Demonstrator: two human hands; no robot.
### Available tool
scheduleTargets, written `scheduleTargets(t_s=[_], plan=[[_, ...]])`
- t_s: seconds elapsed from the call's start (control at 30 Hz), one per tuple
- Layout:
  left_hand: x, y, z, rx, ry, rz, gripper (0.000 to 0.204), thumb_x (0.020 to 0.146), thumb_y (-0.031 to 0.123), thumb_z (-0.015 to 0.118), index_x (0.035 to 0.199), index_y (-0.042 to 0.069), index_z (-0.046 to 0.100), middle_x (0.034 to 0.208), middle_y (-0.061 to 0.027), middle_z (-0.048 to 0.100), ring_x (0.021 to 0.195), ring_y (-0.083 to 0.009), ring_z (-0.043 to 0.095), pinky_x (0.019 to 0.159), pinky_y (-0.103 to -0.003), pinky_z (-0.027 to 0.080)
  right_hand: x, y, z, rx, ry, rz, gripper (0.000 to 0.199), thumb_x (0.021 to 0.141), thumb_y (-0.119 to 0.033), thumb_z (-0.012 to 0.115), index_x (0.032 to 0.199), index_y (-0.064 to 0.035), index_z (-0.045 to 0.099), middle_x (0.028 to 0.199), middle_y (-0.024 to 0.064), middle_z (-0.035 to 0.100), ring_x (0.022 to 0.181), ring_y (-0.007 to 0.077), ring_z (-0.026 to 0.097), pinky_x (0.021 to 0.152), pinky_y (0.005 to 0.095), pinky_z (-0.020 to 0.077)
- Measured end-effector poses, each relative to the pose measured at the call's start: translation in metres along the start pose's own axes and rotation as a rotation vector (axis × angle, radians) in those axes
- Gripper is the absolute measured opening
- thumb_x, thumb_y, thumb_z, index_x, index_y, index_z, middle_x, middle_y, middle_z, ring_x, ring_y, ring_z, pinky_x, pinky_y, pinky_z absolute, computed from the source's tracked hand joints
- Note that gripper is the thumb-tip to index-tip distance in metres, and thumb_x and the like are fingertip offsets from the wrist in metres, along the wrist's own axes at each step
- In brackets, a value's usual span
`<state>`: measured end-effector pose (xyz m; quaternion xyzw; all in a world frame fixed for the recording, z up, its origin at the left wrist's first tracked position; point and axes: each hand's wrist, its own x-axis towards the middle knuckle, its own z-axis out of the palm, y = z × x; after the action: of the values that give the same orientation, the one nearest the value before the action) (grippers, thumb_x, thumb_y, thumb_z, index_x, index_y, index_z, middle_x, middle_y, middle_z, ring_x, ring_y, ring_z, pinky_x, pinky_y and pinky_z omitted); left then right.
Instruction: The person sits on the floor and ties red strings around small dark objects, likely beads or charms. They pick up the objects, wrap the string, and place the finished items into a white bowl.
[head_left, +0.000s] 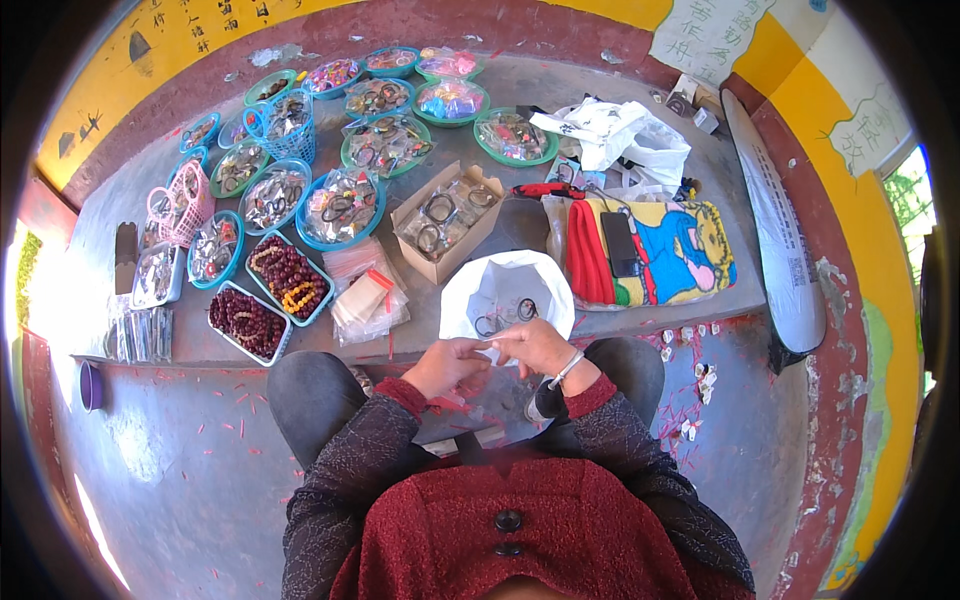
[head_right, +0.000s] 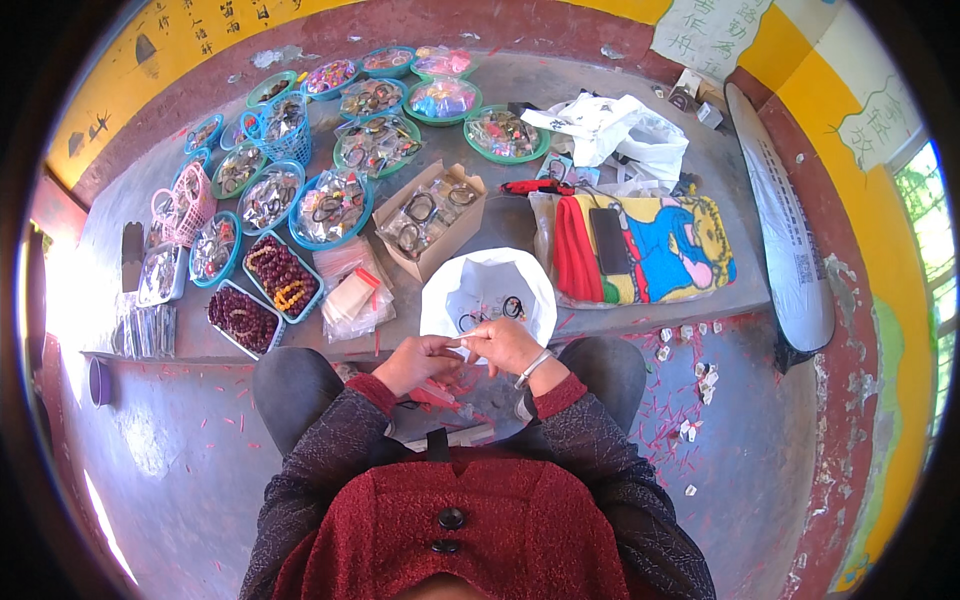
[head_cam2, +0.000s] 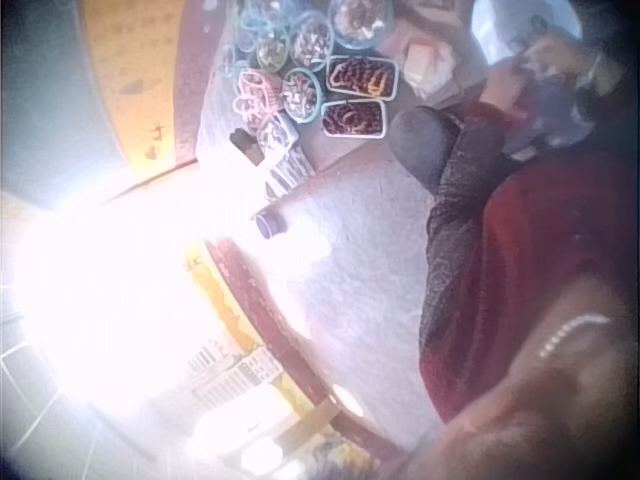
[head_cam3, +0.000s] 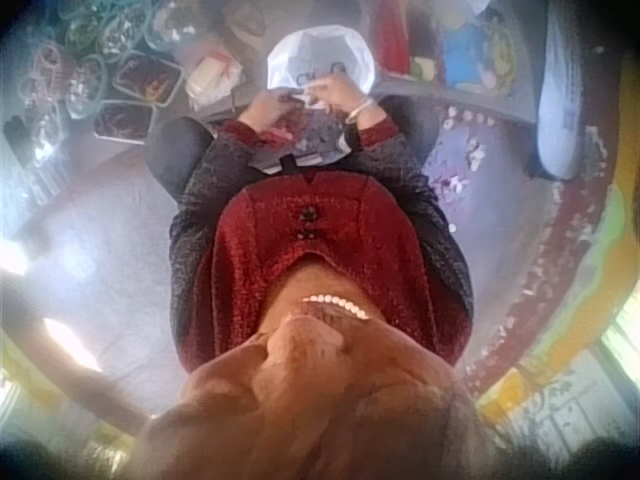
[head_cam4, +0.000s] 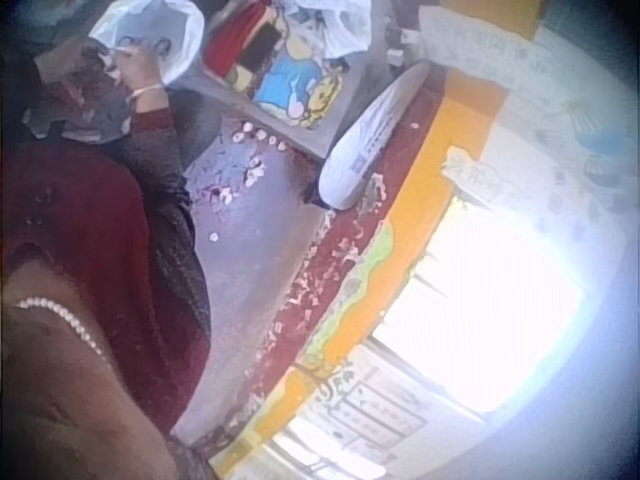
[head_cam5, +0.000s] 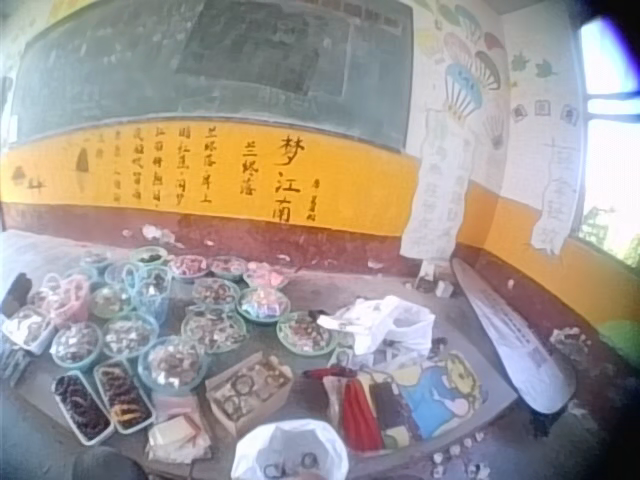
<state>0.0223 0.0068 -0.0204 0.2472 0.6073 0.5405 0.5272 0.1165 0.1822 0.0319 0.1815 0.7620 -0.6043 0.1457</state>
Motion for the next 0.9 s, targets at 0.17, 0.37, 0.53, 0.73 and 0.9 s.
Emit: scheduleTargets(t_s=[0.17,0.37,0.53,0.73,0.9], plan=[[0.0022,0.0045,-0.006,-0.021,0.019,-0.007,0.032,0.086,0.002,0.054,0.118,-0.002,0.052,0.098,-0.0091,0.063,0.081,-0.0135,0.062,0.072,-0.025,0.052,0.0047,0.0103,-0.0053,-0.141,-0.031,0.023,0.026,0.086,-0.025,0.057,0.094,-0.0028,0.067,0.064,0.006,0.063,0.043,0.0092,0.054,0.038,0.0197,0.0379],[0.0005,0.0045,-0.0065,-0.128,-0.048,-0.008,0.033,0.089,0.001,0.046,0.121,-0.001,0.05,0.106,-0.0093,0.061,0.092,-0.0156,0.061,0.078,-0.026,0.052,0.0026,0.0069,-0.0043,-0.007,-0.03,0.009,0.027,0.085,-0.026,0.058,0.093,-0.0018,0.067,0.059,0.0054,0.06,0.043,0.0092,0.055,0.038,0.019,0.037],[-0.0018,0.0047,-0.0076,-0.344,-0.089,-0.018,0.035,0.09,-0.003,0.038,0.124,-0.002,0.047,0.117,-0.0095,0.055,0.104,-0.0173,0.055,0.084,-0.028,0.05,0.0007,0.0033,-0.0067,0.027,-0.062,0.034,0.028,0.084,-0.027,0.059,0.093,-0.001,0.067,0.06,0.0055,0.061,0.043,0.0096,0.055,0.037,0.0196,0.037],[-0.0018,0.0035,-0.0038,-0.354,-0.105,0.014,0.036,0.091,-0.004,0.035,0.125,-0.002,0.045,0.12,-0.0104,0.052,0.106,-0.0181,0.055,0.085,-0.028,0.05,0.0006,0.0048,-0.0067,0.063,-0.09,0.02,0.029,0.083,-0.028,0.062,0.094,-0.0013,0.067,0.064,0.0059,0.062,0.043,0.0101,0.055,0.037,0.0205,0.0377],[-0.0035,0.0041,-0.0023,-0.417,-0.091,-0.009,0.039,0.091,-0.004,0.036,0.129,0.0,0.04,0.122,-0.0115,0.05,0.106,-0.0198,0.055,0.086,-0.029,0.05,0.0041,0.0105,-0.0084,0.021,-0.129,0.041,0.031,0.084,-0.029,0.06,0.097,-0.0021,0.066,0.065,0.0053,0.063,0.044,0.0103,0.056,0.037,0.0205,0.0379]])
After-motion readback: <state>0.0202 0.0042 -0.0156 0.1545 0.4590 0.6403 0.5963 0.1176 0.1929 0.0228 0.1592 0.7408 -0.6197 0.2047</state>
